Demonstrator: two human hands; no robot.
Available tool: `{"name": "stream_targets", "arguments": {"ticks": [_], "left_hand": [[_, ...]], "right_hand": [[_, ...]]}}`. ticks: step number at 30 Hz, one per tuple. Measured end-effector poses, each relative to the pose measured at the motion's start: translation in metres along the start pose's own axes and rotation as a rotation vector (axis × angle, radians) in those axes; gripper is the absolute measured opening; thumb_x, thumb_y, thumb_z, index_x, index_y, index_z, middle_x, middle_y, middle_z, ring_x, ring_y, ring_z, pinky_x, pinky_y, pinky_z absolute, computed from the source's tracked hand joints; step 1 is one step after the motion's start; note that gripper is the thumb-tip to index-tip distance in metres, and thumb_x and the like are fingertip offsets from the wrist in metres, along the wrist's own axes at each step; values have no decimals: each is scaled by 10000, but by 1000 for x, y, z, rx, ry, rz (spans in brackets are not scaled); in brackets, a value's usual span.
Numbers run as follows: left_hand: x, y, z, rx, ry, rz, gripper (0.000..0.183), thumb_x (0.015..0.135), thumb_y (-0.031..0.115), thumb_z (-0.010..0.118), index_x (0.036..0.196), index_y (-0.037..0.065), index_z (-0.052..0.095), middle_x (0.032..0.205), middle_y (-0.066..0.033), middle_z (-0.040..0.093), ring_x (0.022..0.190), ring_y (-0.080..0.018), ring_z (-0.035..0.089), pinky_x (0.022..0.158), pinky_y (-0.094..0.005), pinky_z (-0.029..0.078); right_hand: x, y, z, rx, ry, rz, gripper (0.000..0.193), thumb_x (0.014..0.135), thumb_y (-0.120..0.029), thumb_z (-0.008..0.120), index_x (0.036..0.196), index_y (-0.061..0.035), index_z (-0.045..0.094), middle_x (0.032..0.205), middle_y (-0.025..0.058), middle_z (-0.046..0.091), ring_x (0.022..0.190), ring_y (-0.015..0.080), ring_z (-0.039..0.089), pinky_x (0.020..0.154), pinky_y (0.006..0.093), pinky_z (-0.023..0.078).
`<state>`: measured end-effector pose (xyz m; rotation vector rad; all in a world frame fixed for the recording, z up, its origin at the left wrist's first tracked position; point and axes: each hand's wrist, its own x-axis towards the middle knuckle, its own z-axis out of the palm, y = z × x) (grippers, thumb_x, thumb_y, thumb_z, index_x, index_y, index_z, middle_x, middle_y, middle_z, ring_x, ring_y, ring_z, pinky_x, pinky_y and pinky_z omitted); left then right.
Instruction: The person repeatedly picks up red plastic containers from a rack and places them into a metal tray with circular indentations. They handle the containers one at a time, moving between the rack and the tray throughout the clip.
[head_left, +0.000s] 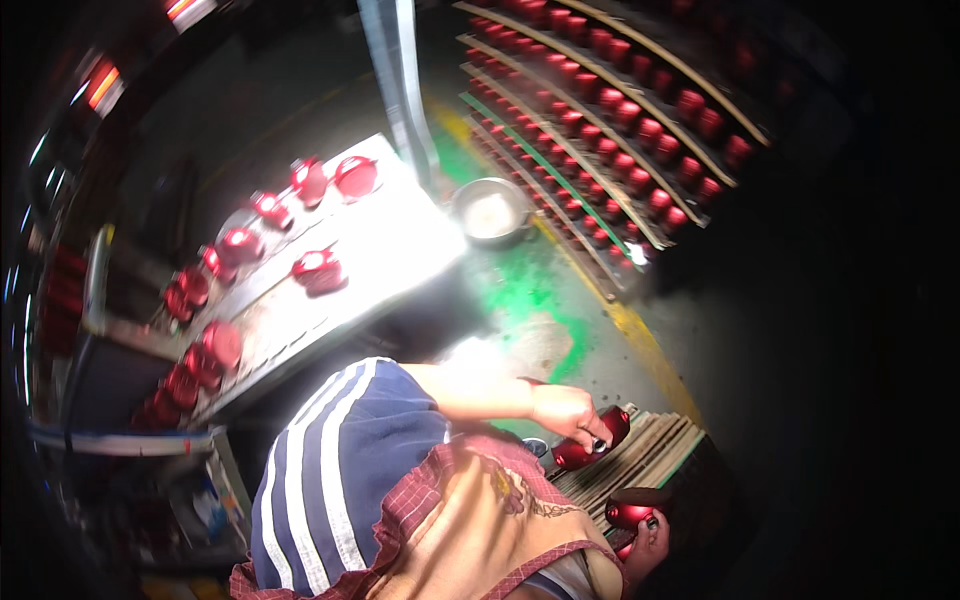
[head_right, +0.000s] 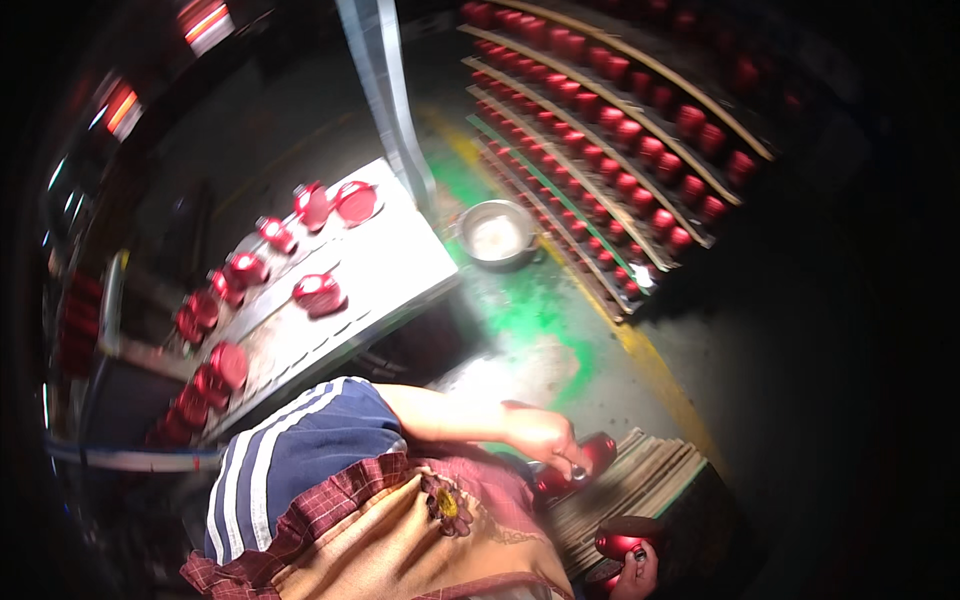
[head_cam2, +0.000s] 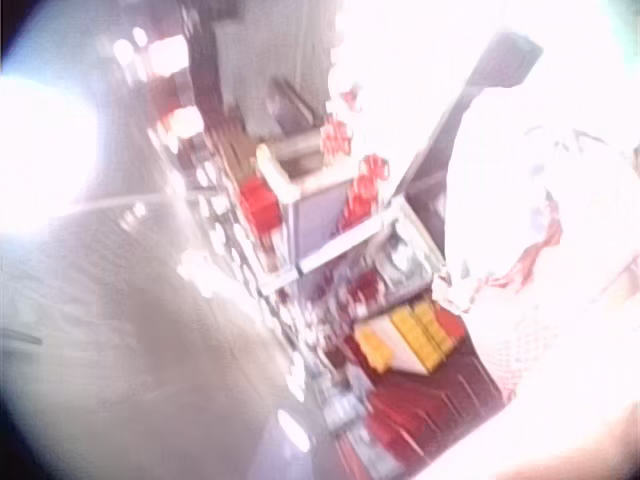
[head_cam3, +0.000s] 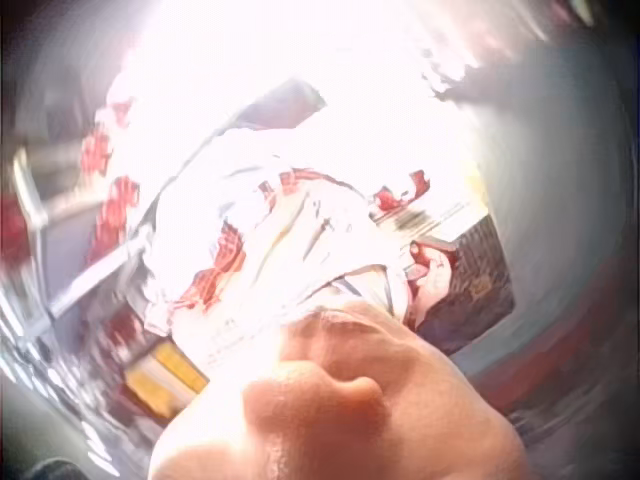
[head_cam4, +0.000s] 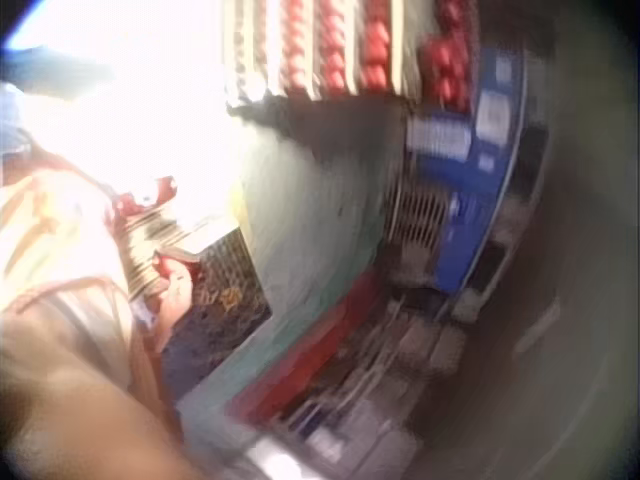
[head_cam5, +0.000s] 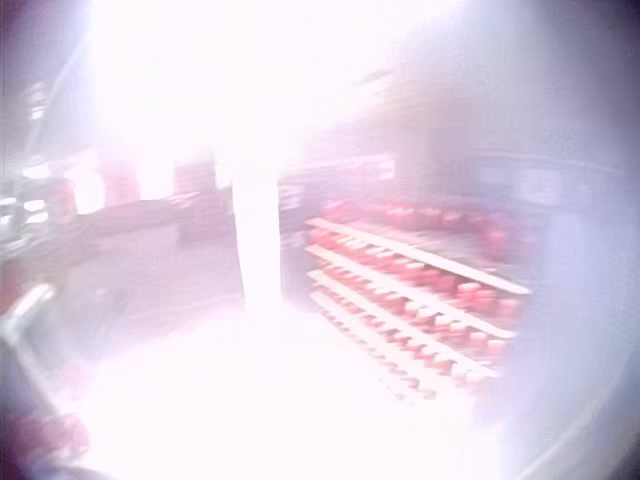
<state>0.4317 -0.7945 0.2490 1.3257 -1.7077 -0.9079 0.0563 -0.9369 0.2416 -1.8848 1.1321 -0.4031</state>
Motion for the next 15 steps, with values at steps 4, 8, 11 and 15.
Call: {"name": "stream_targets", "arguments": {"ticks": [4,8,11,15], "left_hand": [[-141,13,-59,24,266,-184,377,866,315,674,1199,137,664,952,-153,698,811,-338,662,741,-424,510],[-260,34,-97,62,578,-422,364,863,299,673,1194,147,672,1006,-123,707,882,-319,679,795,-400,531],[-335,57,-99,42,872,-510,358,831,225,719,1176,135,689,1048,-97,711,887,-286,685,798,-369,539],[-413,88,-76,362,1244,-560,347,821,147,736,1160,93,689,1008,-108,720,832,-269,696,748,-307,555]], "right_hand": [[43,-100,96,152,-130,-240,279,895,21,614,1173,5,633,819,-49,502,661,26,387,558,181,305],[89,-205,190,22,-404,-524,296,848,27,655,1144,35,650,1010,46,638,819,105,549,737,238,464],[92,-267,266,76,-652,-636,309,818,31,683,1126,34,662,997,60,672,790,103,563,744,243,478],[84,-335,372,130,-1013,-868,305,791,31,716,1094,33,677,977,82,691,751,116,577,713,245,481]]}}
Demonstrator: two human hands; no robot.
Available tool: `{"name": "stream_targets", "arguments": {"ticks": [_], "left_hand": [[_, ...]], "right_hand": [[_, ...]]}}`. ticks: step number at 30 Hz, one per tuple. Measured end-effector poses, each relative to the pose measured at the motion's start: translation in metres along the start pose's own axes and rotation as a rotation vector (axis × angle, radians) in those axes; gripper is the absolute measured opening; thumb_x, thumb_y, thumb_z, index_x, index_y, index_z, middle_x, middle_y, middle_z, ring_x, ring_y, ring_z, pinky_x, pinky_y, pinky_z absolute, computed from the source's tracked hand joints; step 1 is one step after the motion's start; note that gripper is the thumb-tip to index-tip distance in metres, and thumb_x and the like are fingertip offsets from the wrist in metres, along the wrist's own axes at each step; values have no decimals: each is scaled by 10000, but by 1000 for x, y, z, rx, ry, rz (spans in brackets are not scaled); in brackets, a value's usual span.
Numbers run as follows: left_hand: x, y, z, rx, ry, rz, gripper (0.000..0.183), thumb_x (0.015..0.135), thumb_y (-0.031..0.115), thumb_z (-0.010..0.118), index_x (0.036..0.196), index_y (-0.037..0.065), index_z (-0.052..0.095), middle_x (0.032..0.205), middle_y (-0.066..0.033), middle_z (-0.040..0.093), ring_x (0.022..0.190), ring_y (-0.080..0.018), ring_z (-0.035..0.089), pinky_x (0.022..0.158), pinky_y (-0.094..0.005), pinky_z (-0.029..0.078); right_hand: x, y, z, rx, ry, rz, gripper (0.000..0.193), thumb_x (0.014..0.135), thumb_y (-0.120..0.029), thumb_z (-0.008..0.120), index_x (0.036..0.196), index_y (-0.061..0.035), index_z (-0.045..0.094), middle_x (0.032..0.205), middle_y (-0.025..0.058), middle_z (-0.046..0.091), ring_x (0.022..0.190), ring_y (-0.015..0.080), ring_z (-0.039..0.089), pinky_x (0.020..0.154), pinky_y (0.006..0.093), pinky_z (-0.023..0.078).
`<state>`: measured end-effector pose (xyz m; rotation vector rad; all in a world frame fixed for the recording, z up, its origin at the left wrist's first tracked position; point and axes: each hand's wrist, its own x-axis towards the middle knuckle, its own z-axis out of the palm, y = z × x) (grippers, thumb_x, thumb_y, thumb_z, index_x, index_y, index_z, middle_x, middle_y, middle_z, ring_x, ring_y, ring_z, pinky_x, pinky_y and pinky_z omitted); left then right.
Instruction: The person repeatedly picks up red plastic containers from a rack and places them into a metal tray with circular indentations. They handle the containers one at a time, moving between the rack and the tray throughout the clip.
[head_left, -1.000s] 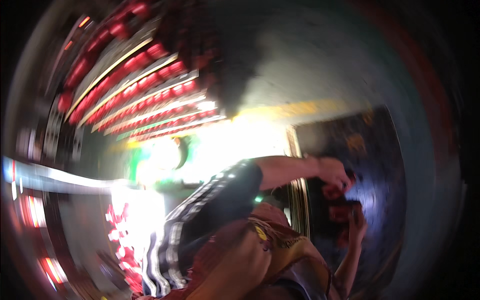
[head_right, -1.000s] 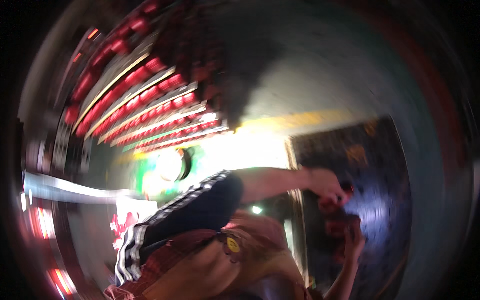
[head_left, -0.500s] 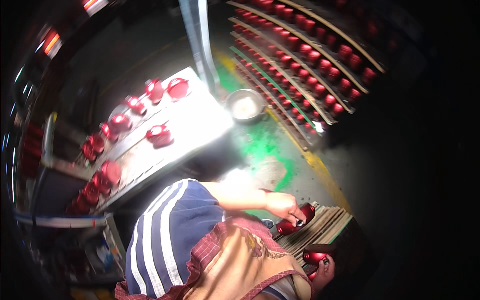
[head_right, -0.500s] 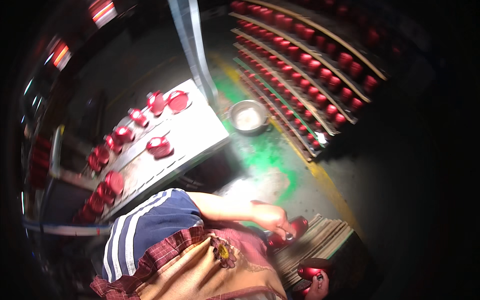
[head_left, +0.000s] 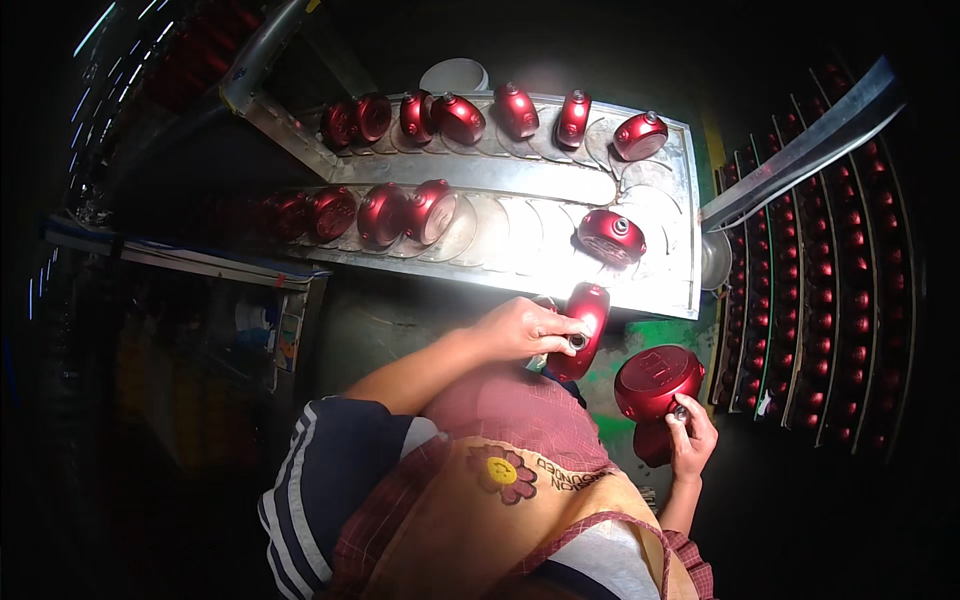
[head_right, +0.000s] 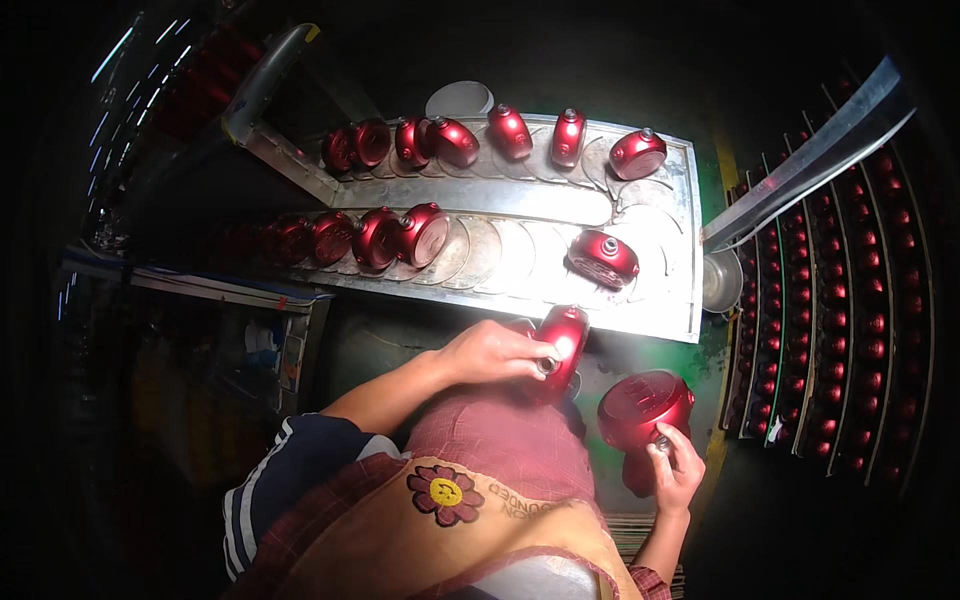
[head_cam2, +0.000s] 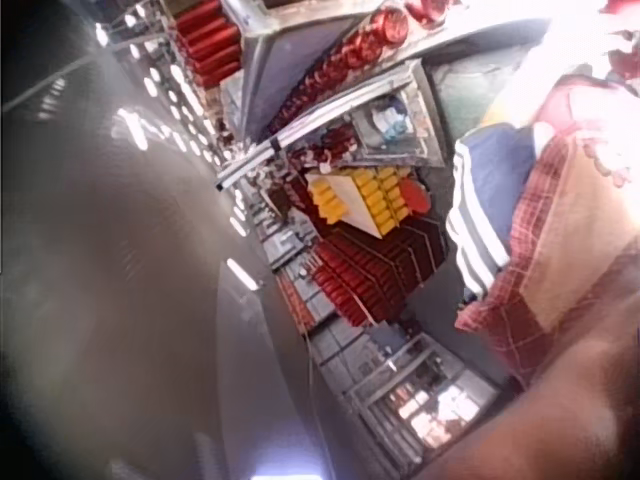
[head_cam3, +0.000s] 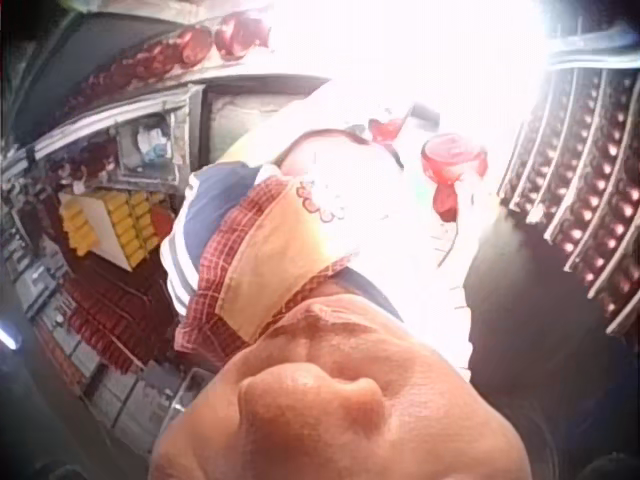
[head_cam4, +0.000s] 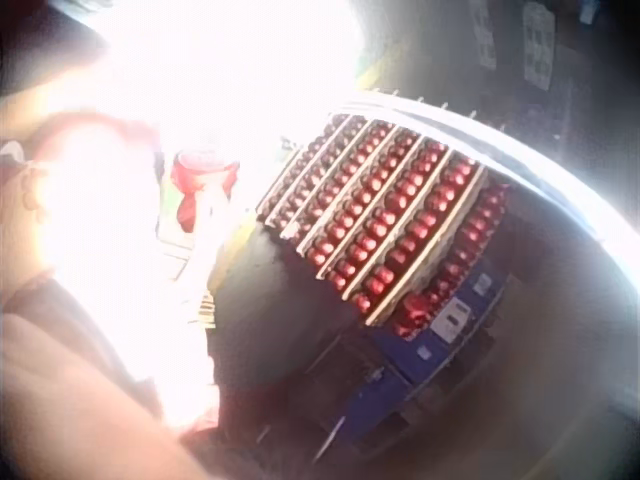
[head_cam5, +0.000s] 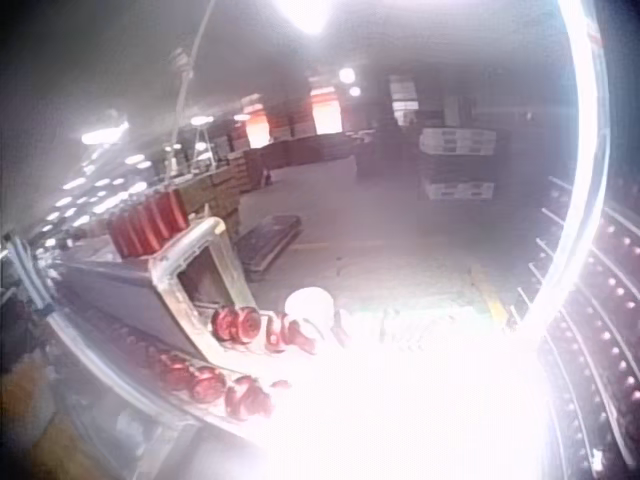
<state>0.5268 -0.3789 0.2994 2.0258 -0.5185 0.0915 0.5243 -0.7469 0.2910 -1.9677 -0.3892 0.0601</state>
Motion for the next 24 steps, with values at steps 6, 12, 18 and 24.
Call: {"name": "stream_targets", "arguments": {"ticks": [6,12,18,24], "left_hand": [[-76,21,-52,231,438,-448,329,807,26,726,1134,30,699,869,-91,729,624,-85,633,566,-240,496],[-147,32,-79,341,635,-568,338,843,36,688,1179,72,683,658,-8,607,585,-26,544,540,-196,431],[-204,9,-116,6,648,-985,319,902,103,639,1220,124,649,690,29,593,597,-35,542,564,-209,442],[-222,-6,-173,-110,570,-1064,358,915,251,668,1247,127,621,913,-32,687,648,-74,569,636,-245,493]], "right_hand": [[137,6,87,83,-435,-156,298,801,-27,744,1091,-3,681,910,61,678,703,106,562,679,241,475],[205,-4,173,129,-585,-68,303,805,2,727,1104,-14,676,827,0,616,654,79,465,638,228,434],[245,0,226,-148,-676,69,275,822,-45,719,1095,-32,684,730,25,592,656,104,485,645,280,455],[255,23,226,-91,-683,114,313,788,-3,733,1099,-21,700,754,-46,566,666,59,449,626,213,413]]}}
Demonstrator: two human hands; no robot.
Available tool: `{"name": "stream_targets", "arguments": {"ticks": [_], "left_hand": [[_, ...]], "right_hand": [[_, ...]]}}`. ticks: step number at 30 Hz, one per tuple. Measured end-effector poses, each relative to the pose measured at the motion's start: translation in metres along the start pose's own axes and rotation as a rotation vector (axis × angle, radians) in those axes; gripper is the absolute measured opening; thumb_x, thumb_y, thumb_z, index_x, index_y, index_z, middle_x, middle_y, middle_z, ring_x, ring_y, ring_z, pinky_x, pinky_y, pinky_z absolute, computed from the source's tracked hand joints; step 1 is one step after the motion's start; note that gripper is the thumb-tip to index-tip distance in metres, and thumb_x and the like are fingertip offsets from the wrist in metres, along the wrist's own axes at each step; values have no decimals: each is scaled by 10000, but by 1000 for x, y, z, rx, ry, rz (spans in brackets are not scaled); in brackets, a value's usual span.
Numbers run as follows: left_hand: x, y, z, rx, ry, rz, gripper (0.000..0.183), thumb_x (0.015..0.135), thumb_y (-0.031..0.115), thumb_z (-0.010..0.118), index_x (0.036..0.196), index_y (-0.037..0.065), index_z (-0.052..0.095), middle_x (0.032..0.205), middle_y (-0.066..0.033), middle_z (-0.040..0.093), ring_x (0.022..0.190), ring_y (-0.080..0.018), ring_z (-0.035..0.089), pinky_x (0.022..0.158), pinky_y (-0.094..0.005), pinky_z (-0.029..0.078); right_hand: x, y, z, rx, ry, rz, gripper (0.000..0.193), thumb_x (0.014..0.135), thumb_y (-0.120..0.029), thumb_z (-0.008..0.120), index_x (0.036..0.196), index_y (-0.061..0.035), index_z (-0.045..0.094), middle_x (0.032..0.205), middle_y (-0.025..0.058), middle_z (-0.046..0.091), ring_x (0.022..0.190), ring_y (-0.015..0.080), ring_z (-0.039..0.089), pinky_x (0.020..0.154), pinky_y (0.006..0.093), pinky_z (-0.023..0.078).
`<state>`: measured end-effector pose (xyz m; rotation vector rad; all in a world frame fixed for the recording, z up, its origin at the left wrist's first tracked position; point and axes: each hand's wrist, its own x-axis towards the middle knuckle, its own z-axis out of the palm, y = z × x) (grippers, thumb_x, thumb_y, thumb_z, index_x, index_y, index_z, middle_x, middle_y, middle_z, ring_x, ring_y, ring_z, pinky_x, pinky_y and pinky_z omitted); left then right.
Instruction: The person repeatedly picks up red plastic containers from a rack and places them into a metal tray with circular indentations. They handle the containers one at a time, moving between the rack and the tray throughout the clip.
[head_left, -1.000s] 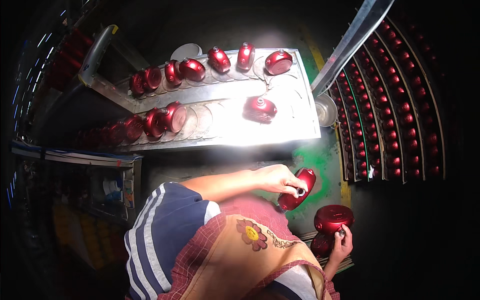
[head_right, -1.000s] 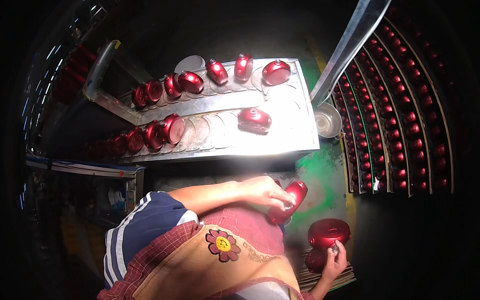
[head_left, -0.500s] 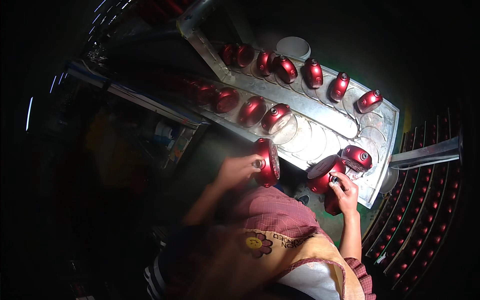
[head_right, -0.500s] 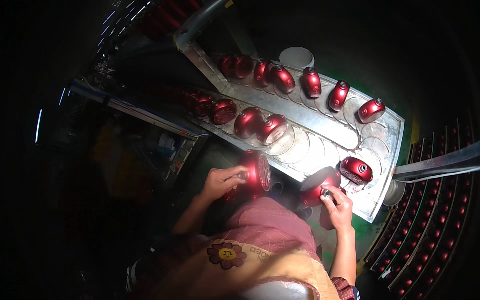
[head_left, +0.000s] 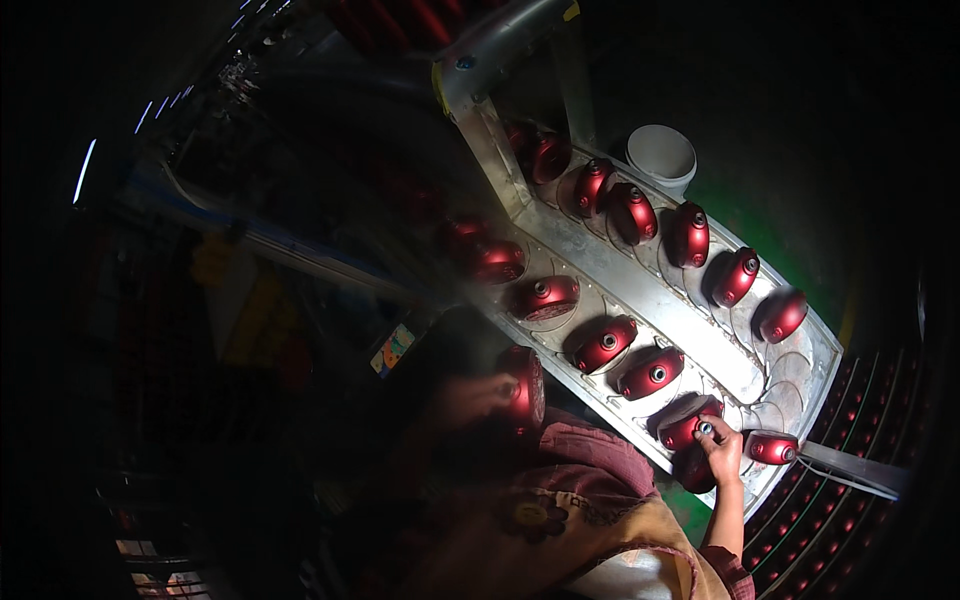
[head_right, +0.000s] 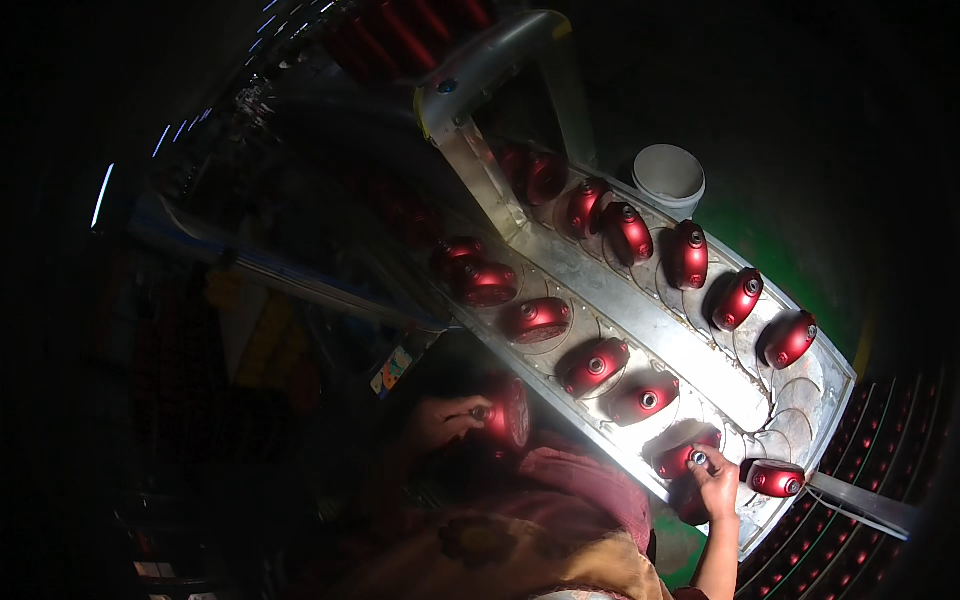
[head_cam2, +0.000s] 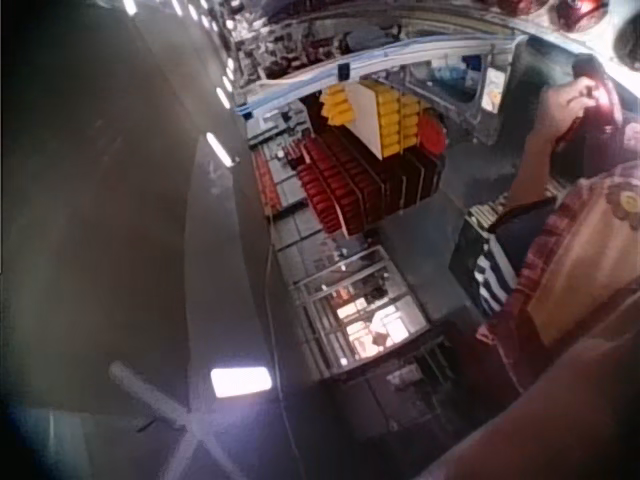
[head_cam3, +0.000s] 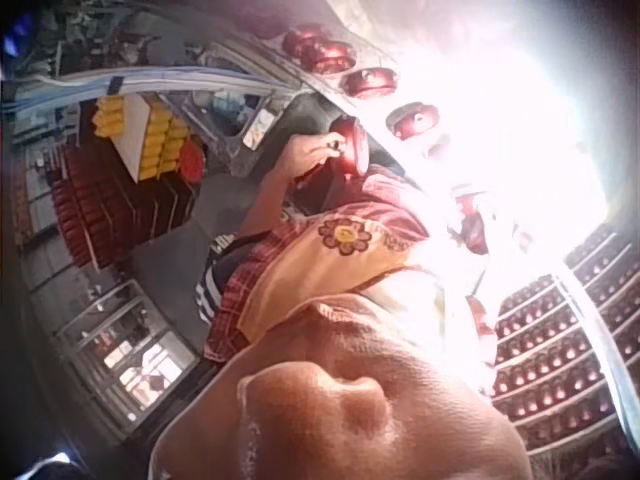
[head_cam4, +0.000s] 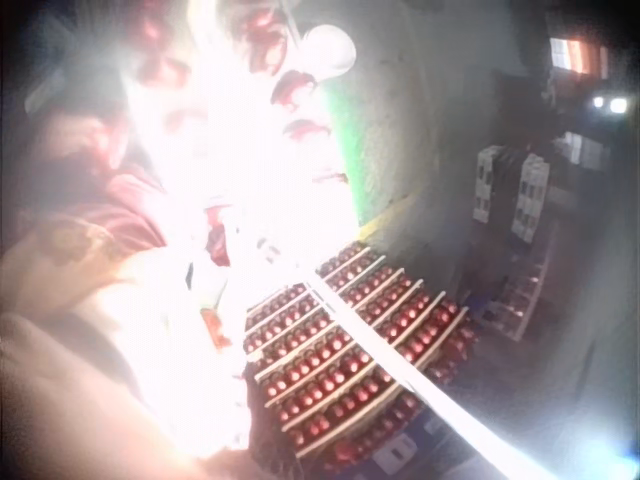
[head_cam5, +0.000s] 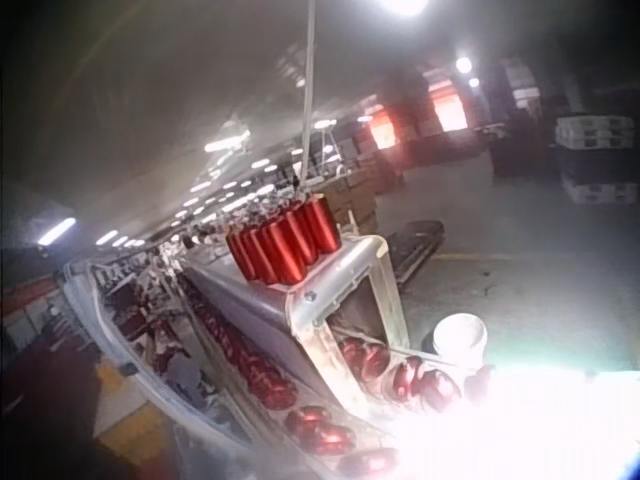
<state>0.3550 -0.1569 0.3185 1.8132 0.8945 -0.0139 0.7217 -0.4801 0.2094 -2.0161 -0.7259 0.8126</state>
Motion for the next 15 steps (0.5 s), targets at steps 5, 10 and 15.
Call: {"name": "stream_targets", "arguments": {"ticks": [5,10,15], "left_hand": [[21,18,-28,204,121,540,297,870,99,649,1166,83,661,875,-26,671,672,-77,588,630,-234,481],[32,33,-72,526,146,777,236,887,99,642,1114,38,631,1024,-92,658,777,-105,619,683,-254,485],[33,77,-49,-150,333,187,364,802,-119,546,1139,-53,667,683,11,568,546,-19,468,507,-174,374]], "right_hand": [[-22,32,-27,92,342,-146,273,840,-3,697,1112,4,681,766,-46,515,687,59,445,660,201,404],[-3,55,-32,180,580,-173,198,902,-33,660,1097,-3,671,839,-55,539,697,29,432,627,176,370],[0,80,-44,76,668,-226,323,820,24,713,1133,-28,654,853,-9,553,750,83,505,729,218,440]]}}
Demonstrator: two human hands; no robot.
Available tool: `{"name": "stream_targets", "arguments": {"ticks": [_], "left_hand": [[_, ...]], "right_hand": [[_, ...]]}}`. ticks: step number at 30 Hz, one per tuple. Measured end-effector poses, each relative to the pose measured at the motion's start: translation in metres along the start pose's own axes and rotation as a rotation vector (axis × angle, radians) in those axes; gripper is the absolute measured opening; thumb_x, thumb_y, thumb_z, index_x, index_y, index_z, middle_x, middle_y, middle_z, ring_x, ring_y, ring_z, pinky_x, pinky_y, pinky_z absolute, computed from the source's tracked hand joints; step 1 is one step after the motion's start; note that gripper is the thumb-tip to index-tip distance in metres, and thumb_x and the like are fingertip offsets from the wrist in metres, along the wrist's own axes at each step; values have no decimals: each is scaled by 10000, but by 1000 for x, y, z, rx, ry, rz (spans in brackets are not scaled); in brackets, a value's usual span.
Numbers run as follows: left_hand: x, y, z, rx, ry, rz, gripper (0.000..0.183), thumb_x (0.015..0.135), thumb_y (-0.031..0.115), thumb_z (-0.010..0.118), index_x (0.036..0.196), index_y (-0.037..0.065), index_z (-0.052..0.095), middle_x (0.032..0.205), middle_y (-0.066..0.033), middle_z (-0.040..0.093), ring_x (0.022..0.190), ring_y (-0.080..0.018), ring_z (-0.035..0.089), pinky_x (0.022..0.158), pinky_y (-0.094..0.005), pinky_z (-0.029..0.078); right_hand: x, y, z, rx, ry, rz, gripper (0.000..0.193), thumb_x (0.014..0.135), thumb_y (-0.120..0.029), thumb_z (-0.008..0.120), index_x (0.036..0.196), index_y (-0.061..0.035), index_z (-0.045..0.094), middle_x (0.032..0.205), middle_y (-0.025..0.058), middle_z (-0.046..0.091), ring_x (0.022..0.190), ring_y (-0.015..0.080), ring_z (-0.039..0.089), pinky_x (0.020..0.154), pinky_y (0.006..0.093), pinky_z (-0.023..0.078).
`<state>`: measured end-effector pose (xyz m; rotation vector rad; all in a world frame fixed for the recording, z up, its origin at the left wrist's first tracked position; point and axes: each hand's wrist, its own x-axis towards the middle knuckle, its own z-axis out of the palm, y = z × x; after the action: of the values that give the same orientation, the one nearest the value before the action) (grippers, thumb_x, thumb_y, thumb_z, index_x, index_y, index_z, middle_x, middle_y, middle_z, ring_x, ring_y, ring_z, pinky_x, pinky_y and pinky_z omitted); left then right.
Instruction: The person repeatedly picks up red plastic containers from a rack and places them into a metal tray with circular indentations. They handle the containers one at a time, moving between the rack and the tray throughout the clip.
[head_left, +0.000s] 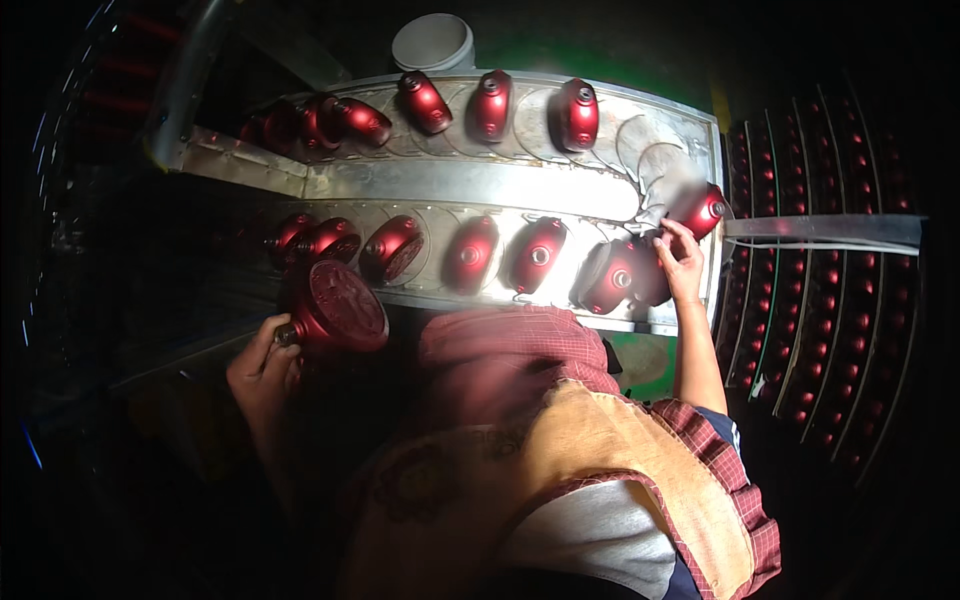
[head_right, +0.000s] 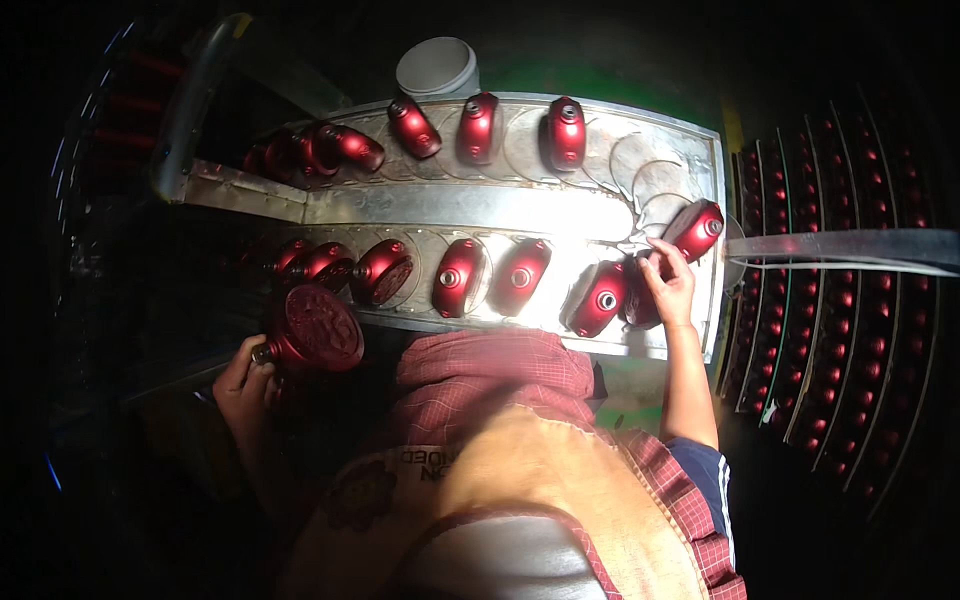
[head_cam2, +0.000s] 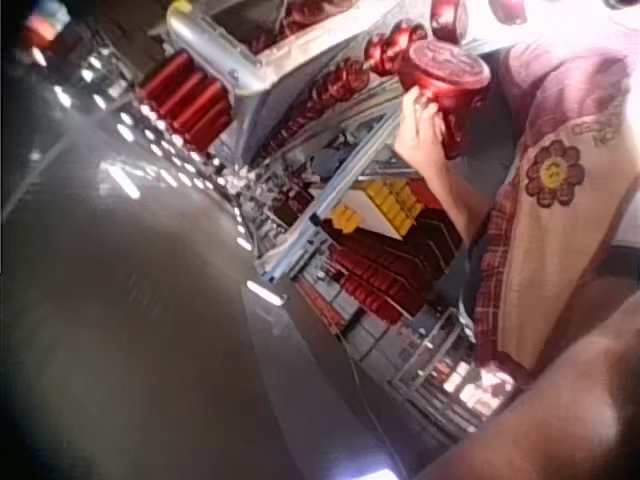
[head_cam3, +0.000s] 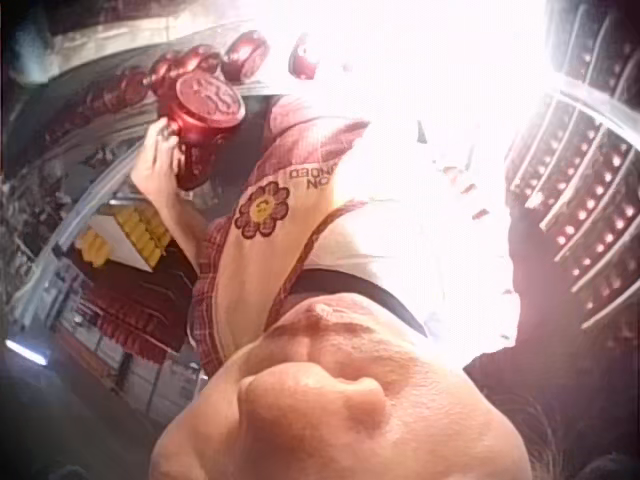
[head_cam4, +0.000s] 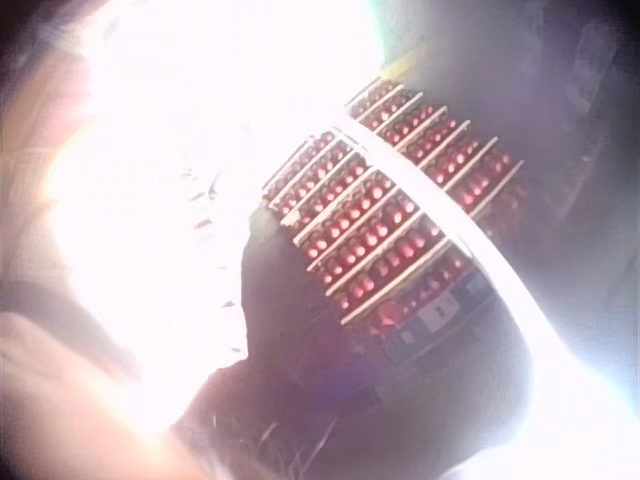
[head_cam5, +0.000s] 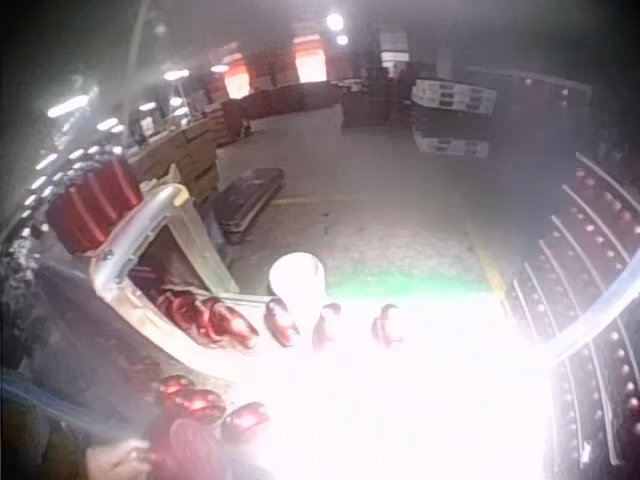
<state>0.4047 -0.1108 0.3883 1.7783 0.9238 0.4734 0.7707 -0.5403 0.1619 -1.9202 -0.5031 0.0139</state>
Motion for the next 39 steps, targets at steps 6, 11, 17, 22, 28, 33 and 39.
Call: {"name": "stream_targets", "arguments": {"ticks": [6,11,17,22,28,33,39], "left_hand": [[27,33,32,28,12,200,363,841,-87,577,1202,-90,613,689,-5,549,504,-11,420,458,-158,318],[73,66,75,0,-141,361,346,870,-66,596,1215,-73,617,720,-18,581,512,-15,425,462,-157,309],[126,123,192,-253,-293,513,349,916,-12,612,1264,-30,605,652,0,544,461,-1,366,420,-152,268],[187,125,332,-366,-601,370,296,887,43,686,1182,26,681,651,34,544,473,6,374,418,-165,270],[239,71,477,31,-723,316,321,857,114,704,1177,76,703,620,18,545,544,-33,449,524,-216,374],[264,28,521,237,-739,310,323,869,177,672,1179,90,701,604,-21,551,559,-74,485,594,-249,429],[293,-3,487,119,-634,473,385,841,128,726,1221,96,677,598,45,474,563,-22,419,523,-224,361]], "right_hand": [[-25,13,-23,-566,123,113,853,676,-218,860,1383,-13,429,1310,199,492,1248,351,448,1074,422,352],[-20,39,-33,-533,285,277,904,691,-277,862,1394,36,390,1315,250,485,1242,396,438,1068,451,345],[4,3,-77,-542,379,258,826,722,-245,838,1392,-2,422,1340,215,474,1269,356,424,1082,440,334],[37,-42,-69,-378,353,171,734,742,-142,810,1373,-27,454,1319,169,488,1253,311,449,1077,403,348],[110,-25,-27,-388,252,131,764,716,-201,822,1364,-19,462,1314,198,503,1250,334,471,1066,407,377],[173,20,-2,-422,98,228,869,654,-165,836,1369,51,393,1365,256,419,1303,407,348,1114,450,288],[221,76,30,-491,12,321,871,681,-178,819,1417,2,389,1317,225,498,1247,391,442,1083,445,349]]}}
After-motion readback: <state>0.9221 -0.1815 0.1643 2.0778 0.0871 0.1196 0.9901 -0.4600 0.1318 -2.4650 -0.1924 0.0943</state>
